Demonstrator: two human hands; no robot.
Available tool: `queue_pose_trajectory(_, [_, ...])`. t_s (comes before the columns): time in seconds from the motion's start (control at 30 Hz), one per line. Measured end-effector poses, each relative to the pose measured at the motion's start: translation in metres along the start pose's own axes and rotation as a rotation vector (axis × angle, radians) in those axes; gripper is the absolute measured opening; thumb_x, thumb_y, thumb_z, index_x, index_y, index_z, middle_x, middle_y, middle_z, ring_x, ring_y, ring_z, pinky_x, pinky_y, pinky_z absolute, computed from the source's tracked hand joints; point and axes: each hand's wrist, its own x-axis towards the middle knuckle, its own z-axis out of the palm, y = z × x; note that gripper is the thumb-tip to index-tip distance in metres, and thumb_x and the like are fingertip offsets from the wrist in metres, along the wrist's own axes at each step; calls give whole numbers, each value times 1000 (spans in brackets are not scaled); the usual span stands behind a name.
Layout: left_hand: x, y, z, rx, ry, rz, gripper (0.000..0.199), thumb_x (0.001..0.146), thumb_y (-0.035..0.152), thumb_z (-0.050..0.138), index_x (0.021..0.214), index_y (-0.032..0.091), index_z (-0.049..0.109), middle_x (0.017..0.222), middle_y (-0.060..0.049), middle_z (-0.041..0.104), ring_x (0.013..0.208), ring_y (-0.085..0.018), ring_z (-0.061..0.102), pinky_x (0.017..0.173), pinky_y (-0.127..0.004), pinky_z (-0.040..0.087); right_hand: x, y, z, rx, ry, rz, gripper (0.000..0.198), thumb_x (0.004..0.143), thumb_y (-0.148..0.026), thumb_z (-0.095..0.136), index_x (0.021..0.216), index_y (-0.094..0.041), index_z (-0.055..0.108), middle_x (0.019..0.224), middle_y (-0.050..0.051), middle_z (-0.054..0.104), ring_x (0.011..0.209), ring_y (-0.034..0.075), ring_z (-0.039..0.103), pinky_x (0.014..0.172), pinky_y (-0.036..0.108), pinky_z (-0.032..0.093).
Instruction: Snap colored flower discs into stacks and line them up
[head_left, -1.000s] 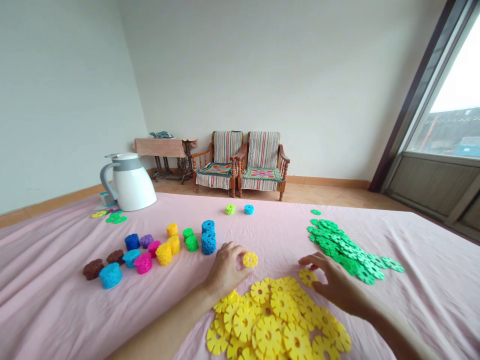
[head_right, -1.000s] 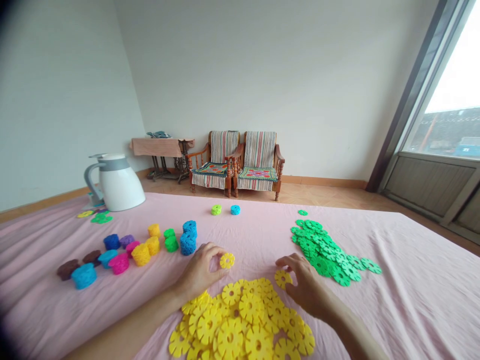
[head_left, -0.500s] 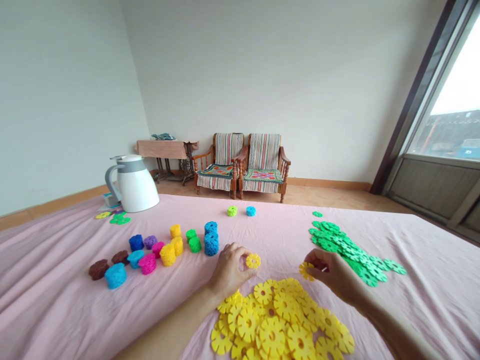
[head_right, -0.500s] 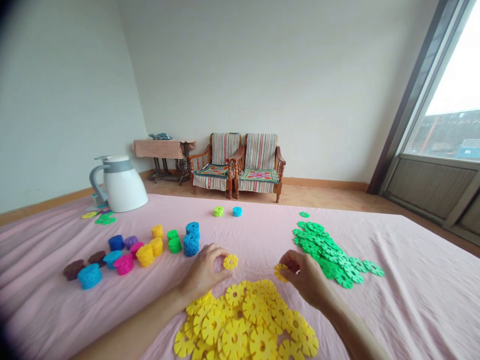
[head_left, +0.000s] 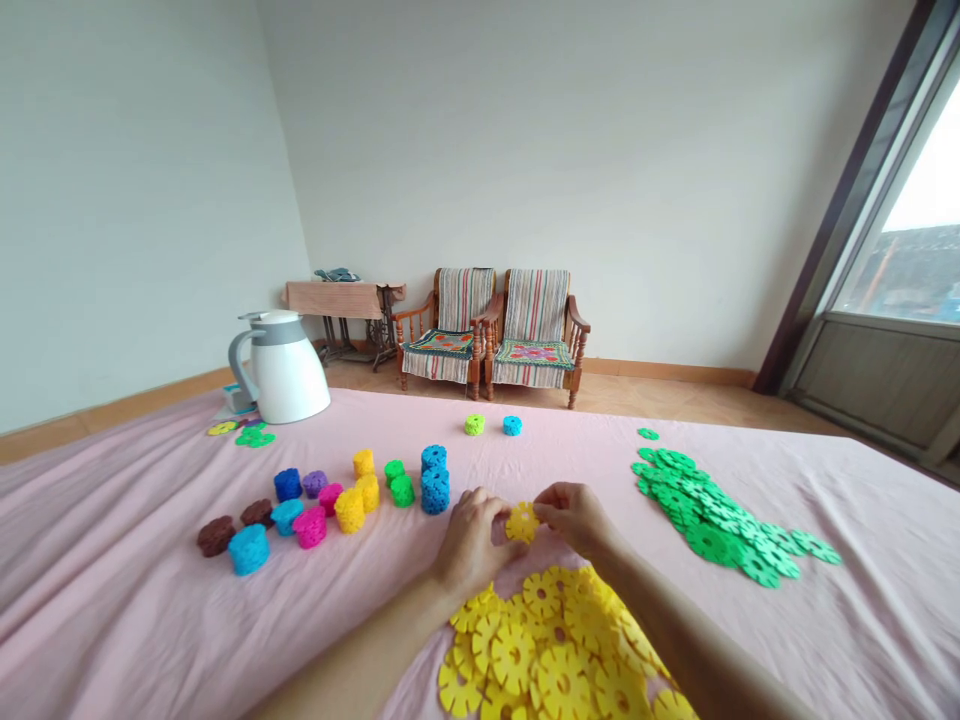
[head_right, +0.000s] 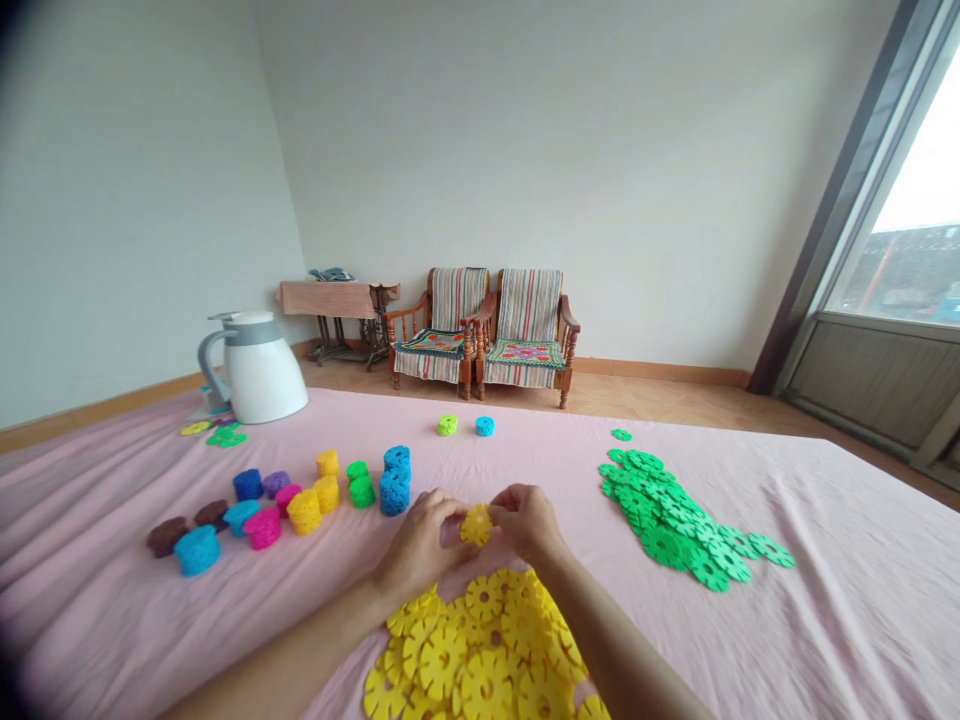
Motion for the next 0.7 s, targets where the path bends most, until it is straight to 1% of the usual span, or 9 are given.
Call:
queue_pose_trajectory(0.1, [0,-1,1,0,5,1,31,58,24,75,86,20,64,87,-3,57,87,-22,50,76,-32,40,2,3,6,-33,-4,-1,12,62,-21,57,65,-15,67,61,3,67,55,12,57,47,19,37])
queue_pose_trajectory(0.27, [0,0,0,-12,9,0,35,56,25,76,88,20,63,88,-3,57,87,-22,50,77,-32,40,-4,3,7,-100,9,-35,13,62,-21,54,65,-15,66,60,4,67,56,13,58,47,20,37])
queue_pose_trajectory(0.43, [-1,1,0,-6,-2,3,30,60,28,74,87,21,64,87,-3,57,87,-22,50,78,-33,40,-9,0,8,-171,51,-85,14,62,-19,52,63,-16,66,57,3,64,54,13,56,48,21,35])
queue_pose_trajectory(0.7, [-2,3,-1,-9,15,14,26,60,23,71,86,21,64,87,-3,58,88,-22,51,79,-33,40,-15,0,3,-197,42,-128,18,64,-17,49,66,-17,67,59,3,65,56,13,57,49,20,35])
